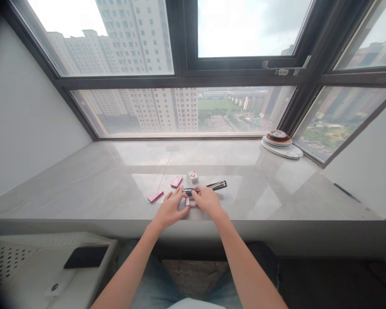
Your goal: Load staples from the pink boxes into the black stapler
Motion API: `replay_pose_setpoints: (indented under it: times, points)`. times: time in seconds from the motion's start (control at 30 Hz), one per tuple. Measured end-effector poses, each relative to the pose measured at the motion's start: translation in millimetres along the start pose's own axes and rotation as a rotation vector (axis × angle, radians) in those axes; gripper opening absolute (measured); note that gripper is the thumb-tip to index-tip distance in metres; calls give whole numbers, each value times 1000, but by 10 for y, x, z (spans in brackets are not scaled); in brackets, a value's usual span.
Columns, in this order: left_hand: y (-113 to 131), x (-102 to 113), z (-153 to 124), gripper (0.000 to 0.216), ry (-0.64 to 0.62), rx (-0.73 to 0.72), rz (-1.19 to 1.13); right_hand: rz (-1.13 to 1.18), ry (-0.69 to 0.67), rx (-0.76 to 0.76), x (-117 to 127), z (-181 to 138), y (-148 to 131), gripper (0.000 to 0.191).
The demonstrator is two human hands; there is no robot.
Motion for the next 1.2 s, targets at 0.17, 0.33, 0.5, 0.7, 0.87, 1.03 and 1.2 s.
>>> replay_pose_setpoints:
  times: [0.17, 0.33, 0.5, 0.7, 0.87, 1.03, 1.2]
  points:
    - [-16, 23, -8, 30, -1, -15, 3, 42, -12, -15, -279, 223, -42, 26]
    - [-40, 12, 3, 45, 0, -22, -8, 57, -2, 58, -374, 259, -149, 22]
    - [-74, -14, 14, 44, -16, -19, -15, -8, -40, 167, -200, 175, -271, 18]
    - [-58, -19, 12, 28, -14, 9, -23, -206, -300, 224, 92, -27, -221, 8]
    - [-35, 94, -70, 39, 98, 33, -51, -141, -185, 168, 248, -229, -34, 14]
    - [62, 61, -142, 27, 172, 221, 41, -174, 64, -52, 418, -399, 359, 26]
    - [284, -104, -19, 32, 129, 183, 91, -126, 4, 47, 305, -377, 414, 28]
Point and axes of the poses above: each hand's wrist, its own z-axis towards the middle knuckle, its own x-axis out of the back of the hand, y = z × x, the point moved 1 cm from there along z, towards the middle knuckle, and after that the axes turned 11 degrees about z, right-handed, at the moved point
